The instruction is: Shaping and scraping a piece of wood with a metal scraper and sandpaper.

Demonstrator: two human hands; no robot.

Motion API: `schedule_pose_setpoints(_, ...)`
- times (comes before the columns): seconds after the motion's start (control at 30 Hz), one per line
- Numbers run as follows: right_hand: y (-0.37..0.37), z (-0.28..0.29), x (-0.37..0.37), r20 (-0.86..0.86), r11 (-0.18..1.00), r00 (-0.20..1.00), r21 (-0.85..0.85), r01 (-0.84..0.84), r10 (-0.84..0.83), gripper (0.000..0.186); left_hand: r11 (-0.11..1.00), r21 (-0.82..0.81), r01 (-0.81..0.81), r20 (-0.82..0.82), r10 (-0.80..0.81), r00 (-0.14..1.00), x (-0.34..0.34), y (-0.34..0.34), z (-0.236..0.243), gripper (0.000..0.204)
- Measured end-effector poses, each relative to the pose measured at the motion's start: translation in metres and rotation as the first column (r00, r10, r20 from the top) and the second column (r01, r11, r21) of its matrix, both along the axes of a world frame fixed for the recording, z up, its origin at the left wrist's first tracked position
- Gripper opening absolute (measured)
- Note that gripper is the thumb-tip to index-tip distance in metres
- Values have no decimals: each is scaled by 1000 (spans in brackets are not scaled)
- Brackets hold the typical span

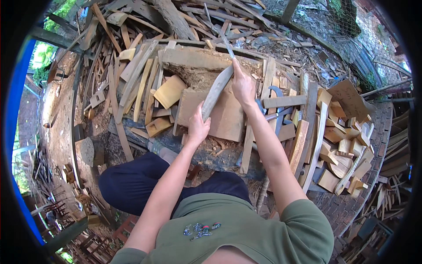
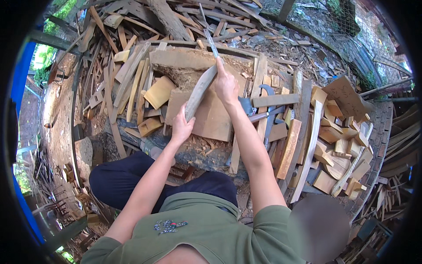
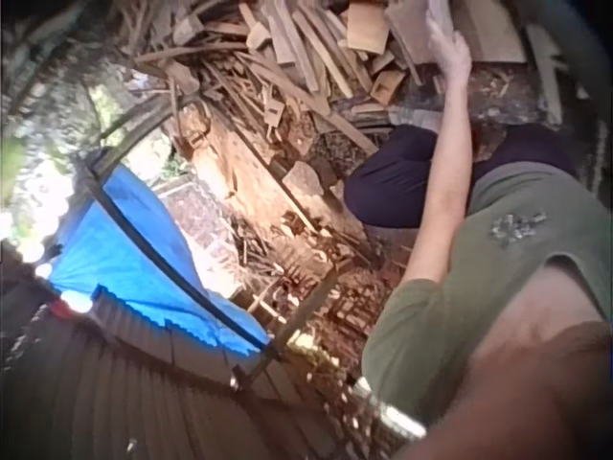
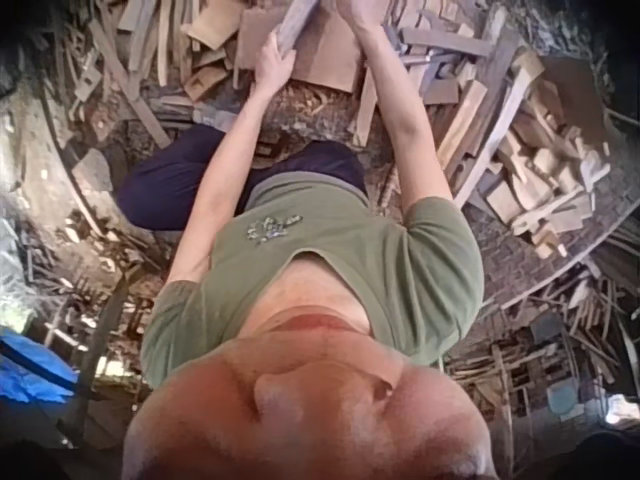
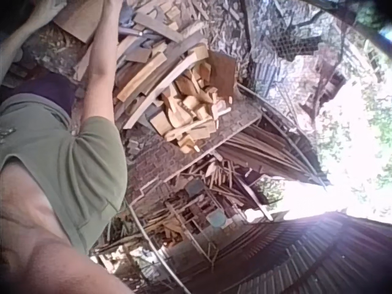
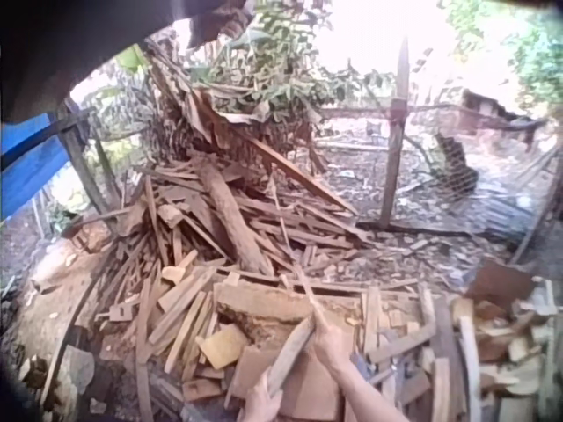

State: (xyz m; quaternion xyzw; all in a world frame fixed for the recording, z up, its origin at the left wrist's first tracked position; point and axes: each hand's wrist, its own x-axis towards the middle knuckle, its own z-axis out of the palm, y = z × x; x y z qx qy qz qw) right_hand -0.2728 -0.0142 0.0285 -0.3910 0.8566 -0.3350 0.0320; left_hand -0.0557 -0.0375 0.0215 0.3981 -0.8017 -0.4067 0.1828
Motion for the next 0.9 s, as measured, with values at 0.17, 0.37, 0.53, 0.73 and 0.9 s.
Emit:
schedule_pose_setpoints(0.17,35,-19,70,54,985,985,50,-165,162,74,997,77,-3,28,1,1000,2,2,-3,67)
schedule_pose_setpoints(0.37,10,-6,6,61,997,997,52,-51,47,57,999,37,5,1,-5,1000,2,4,1,66)
schedule_pose_setpoints(0.53,-16,-59,-79,307,985,943,-65,159,-132,50,998,-2,68,-41,-68,997,-3,-2,-14,68)
schedule_pose_setpoints(0.73,-21,-18,-81,588,977,787,25,211,-185,75,999,3,44,85,-44,995,0,12,0,72)
schedule_pose_setpoints(0.9,1,-46,-76,551,986,817,101,135,-169,83,960,-216,179,153,-148,977,2,29,-4,73)
